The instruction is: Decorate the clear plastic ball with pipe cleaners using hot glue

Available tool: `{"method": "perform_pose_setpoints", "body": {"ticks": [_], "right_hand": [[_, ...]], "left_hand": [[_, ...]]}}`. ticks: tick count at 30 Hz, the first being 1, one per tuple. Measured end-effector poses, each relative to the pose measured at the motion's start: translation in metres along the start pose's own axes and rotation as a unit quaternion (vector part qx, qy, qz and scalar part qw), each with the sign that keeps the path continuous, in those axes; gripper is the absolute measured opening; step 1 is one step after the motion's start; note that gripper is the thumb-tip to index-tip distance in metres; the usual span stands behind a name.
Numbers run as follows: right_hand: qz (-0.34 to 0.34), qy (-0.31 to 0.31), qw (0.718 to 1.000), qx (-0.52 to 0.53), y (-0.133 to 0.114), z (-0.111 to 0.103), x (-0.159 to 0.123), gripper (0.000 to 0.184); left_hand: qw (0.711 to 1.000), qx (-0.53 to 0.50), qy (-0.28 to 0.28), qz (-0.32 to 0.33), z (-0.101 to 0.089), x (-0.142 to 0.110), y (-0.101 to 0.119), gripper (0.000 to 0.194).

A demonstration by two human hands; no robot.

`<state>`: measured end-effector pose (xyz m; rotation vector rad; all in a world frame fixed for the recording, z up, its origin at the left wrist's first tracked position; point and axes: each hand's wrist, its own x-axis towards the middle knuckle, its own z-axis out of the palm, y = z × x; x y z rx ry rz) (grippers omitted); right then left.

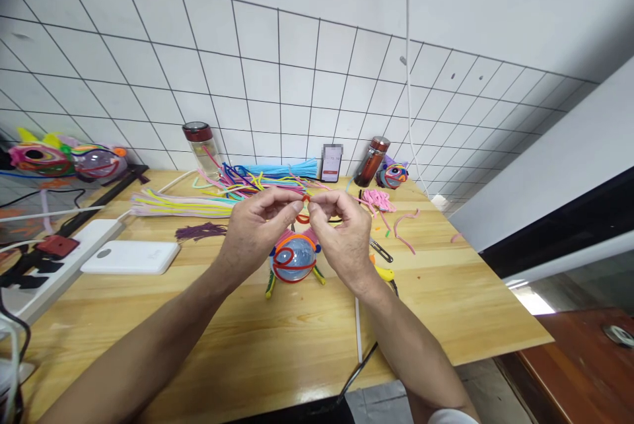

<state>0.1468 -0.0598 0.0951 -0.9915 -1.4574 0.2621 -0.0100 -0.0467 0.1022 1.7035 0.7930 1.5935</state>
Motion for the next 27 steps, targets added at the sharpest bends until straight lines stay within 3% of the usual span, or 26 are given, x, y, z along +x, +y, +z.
{"method": "perform_pose_setpoints", "body": {"ticks": [27], "right_hand": [[0.003, -0.012, 1.000, 0.012, 0.0018, -0.0009, -0.0017, 0.005]], "left_hand": [[1.000, 0.023, -0.002, 0.003, -0.0008, -0.0002, 0.0004, 0.010]]}}
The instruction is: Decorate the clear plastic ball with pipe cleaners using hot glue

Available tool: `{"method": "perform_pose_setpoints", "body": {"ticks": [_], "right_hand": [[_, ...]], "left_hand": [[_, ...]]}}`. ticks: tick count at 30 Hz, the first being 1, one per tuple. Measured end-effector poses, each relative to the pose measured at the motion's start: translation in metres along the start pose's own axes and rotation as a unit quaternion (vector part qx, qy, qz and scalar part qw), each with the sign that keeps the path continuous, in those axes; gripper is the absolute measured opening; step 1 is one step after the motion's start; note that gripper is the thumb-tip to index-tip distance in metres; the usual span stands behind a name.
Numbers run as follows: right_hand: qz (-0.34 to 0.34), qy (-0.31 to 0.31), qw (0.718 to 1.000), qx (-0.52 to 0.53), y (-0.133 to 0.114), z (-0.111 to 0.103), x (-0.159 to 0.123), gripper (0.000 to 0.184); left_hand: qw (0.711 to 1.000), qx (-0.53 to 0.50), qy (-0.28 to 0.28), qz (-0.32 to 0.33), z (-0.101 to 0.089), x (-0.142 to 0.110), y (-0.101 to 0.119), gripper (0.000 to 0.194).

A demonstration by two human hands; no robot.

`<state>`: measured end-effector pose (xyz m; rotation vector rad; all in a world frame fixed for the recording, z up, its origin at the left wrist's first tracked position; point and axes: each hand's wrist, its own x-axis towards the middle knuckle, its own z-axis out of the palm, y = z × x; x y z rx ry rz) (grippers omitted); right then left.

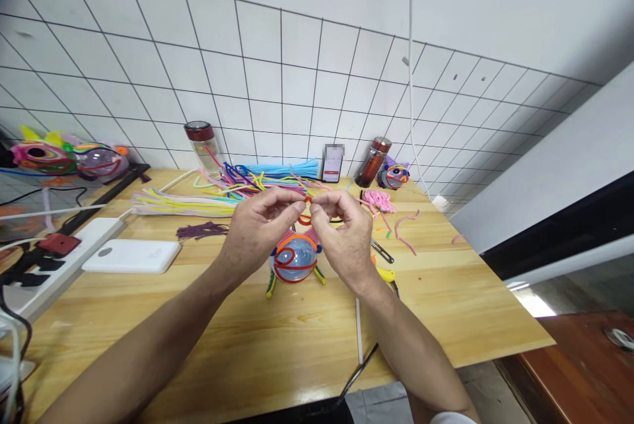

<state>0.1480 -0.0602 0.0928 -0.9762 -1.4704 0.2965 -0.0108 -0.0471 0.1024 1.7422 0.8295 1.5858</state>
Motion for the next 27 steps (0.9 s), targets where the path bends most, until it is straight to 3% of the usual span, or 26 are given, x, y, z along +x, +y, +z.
{"method": "perform_pose_setpoints", "body": {"ticks": [27], "right_hand": [[-0.004, 0.004, 1.000, 0.006, 0.0004, 0.0004, 0.0007, 0.005]], "left_hand": [[1.000, -0.004, -0.007, -0.017, 0.0001, -0.0012, -0.0018, 0.010]]}}
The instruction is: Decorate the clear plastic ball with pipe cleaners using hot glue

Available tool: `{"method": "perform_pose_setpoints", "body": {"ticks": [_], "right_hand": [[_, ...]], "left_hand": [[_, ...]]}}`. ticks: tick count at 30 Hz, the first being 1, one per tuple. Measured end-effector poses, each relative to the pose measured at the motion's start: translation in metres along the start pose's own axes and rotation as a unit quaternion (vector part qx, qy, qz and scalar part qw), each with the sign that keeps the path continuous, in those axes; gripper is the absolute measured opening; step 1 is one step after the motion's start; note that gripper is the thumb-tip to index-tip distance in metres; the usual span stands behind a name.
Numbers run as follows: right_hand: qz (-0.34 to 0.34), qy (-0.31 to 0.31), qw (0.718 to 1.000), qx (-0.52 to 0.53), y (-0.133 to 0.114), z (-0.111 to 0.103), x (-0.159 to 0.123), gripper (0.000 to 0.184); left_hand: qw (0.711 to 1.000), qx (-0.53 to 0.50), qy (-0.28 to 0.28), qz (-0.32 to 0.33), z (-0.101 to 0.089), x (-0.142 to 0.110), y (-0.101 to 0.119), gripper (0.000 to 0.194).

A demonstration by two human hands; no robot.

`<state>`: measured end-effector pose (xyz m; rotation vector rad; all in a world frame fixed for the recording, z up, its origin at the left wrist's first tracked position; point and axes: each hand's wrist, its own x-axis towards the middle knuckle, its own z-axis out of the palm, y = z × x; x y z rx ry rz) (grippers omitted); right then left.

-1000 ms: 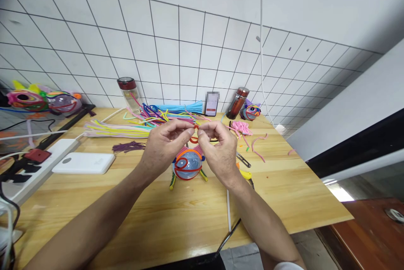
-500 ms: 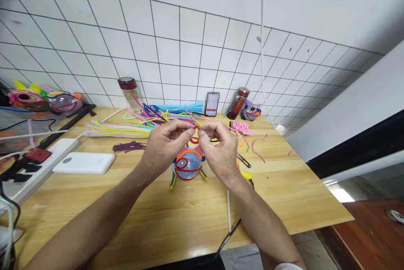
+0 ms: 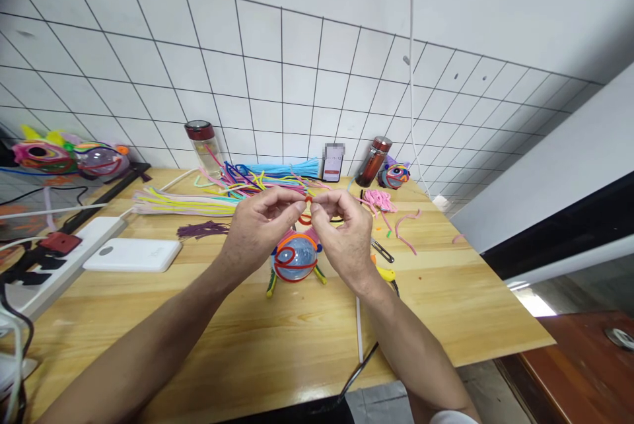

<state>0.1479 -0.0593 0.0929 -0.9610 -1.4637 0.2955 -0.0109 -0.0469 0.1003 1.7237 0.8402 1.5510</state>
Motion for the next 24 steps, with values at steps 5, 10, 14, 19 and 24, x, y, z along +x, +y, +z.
{"method": "perform_pose_setpoints", "body": {"ticks": [5, 10, 14, 19, 24], "right_hand": [[0.002, 0.000, 1.000, 0.001, 0.0003, -0.0002, 0.0003, 0.005], [0.000, -0.003, 1.000, 0.006, 0.0002, 0.0000, 0.0005, 0.006], [-0.002, 0.001, 1.000, 0.003, -0.0002, 0.0002, 0.0003, 0.006], [0.004, 0.003, 1.000, 0.005, -0.0002, 0.0001, 0.0000, 0.004], [0.009, -0.002, 1.000, 0.007, 0.0000, -0.0006, -0.0014, 0.004]], "left_hand": [[1.000, -0.003, -0.004, 0.005, 0.0001, 0.0005, 0.0003, 0.010], [1.000, -0.005, 0.001, 0.003, 0.0006, 0.0002, 0.0003, 0.010], [1.000, -0.002, 0.001, -0.001, 0.0011, -0.0001, 0.0004, 0.010], [1.000, 0.007, 0.000, 0.004, 0.0007, -0.0004, 0.0005, 0.010], [1.000, 0.012, -0.003, 0.000, -0.0003, -0.0008, 0.0013, 0.011]]}}
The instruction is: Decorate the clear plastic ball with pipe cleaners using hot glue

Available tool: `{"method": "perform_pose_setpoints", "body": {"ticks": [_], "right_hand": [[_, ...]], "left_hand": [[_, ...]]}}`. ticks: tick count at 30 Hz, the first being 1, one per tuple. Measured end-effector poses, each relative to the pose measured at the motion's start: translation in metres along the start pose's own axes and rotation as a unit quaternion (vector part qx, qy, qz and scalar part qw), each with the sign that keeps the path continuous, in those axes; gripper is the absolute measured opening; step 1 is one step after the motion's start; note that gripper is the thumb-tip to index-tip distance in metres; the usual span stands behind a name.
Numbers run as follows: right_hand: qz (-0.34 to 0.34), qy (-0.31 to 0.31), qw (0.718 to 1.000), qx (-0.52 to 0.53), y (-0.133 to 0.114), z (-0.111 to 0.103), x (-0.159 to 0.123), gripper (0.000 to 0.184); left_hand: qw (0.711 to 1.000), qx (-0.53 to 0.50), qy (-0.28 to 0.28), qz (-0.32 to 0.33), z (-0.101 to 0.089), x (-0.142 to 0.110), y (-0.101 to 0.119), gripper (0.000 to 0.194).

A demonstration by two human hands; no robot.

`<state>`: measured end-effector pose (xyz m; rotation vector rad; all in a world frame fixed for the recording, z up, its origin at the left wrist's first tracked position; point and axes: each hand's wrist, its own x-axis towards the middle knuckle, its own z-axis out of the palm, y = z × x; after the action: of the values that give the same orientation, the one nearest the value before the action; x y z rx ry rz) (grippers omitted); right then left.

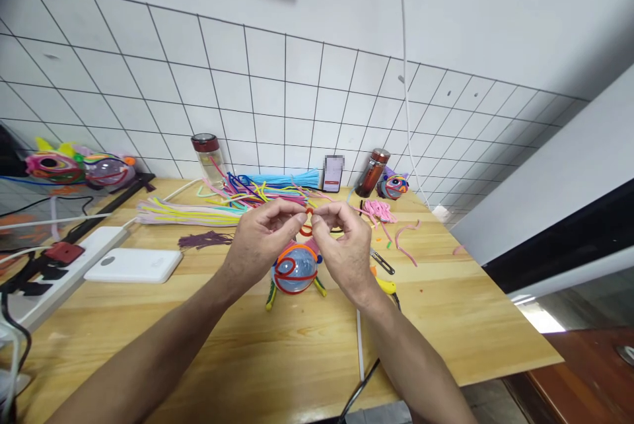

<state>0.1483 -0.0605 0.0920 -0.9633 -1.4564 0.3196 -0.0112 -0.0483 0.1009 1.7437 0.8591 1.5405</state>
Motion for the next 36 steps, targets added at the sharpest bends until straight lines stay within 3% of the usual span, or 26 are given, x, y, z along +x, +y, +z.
{"method": "perform_pose_setpoints", "body": {"ticks": [36], "right_hand": [[-0.018, -0.011, 0.999, -0.028, -0.0005, -0.0017, 0.0007, 0.005]], "left_hand": [[0.997, -0.059, -0.020, -0.040, -0.0008, 0.0013, 0.0022, 0.012]]}}
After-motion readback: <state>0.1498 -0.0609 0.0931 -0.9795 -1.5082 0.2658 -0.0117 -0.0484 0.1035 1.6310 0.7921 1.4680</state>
